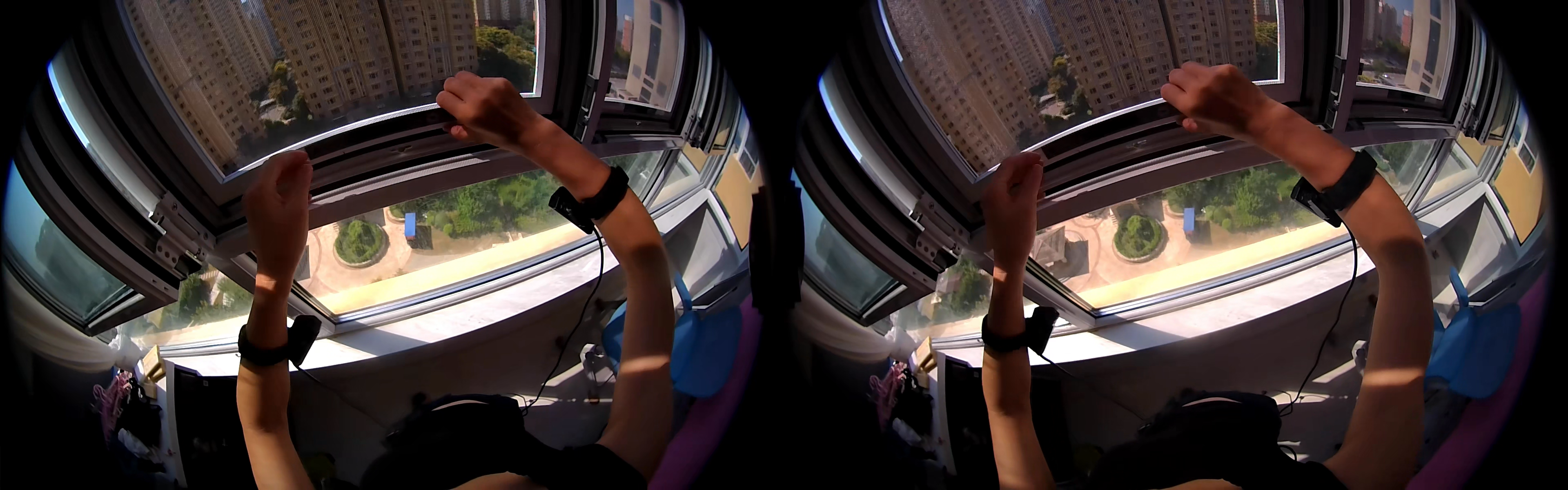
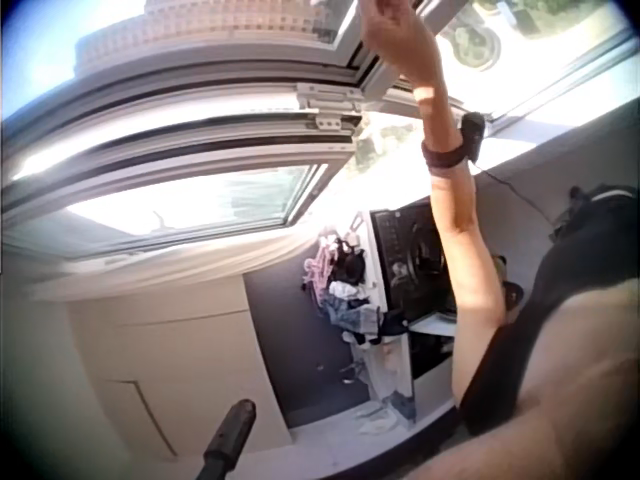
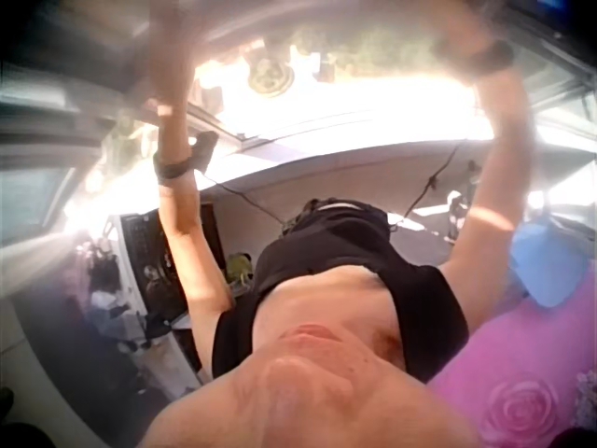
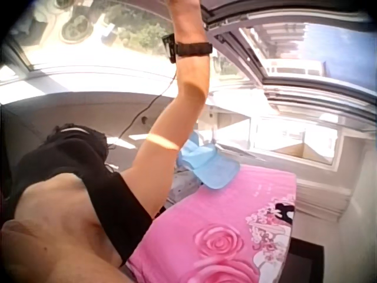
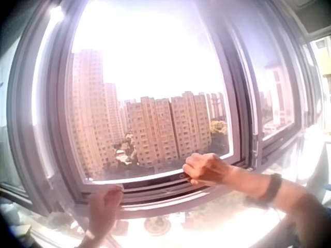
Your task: The person walks through a living room and bedroom to a balcony, removes a window screen, carries it back inside, and then returns to the balcony to install the screen into the window frame.
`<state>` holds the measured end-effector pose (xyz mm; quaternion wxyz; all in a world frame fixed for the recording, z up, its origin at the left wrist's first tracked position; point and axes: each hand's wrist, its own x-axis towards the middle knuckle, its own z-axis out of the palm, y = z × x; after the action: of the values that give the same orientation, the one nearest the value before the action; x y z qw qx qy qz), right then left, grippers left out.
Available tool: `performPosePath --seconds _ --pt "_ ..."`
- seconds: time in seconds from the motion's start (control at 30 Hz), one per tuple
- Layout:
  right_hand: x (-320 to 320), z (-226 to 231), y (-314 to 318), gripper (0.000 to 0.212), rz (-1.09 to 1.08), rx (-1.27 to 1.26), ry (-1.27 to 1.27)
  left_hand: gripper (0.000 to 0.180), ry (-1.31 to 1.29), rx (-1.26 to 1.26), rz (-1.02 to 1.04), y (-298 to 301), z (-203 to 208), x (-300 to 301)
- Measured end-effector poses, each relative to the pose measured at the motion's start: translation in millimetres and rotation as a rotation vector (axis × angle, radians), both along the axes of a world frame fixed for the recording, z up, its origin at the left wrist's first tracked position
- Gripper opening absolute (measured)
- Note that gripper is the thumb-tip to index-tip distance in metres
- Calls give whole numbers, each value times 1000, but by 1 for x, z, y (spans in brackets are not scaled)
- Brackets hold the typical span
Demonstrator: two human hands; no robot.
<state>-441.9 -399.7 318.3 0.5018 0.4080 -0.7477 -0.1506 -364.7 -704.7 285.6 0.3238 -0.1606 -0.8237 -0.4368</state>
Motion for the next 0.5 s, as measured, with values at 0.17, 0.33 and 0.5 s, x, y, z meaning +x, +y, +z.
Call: performPosePath --seconds 0.17,0.33,0.5 --pt "-1 5 -2 37 11 18 7 24 710 -691 259 29 26 -27" --pt "-1 4 2 37 -36 -8 -50 25 696 -891 167 39 30 -61" --pt "-1 3 2 37 -58 -28 -121 18 832 -989 136 40 34 -69"
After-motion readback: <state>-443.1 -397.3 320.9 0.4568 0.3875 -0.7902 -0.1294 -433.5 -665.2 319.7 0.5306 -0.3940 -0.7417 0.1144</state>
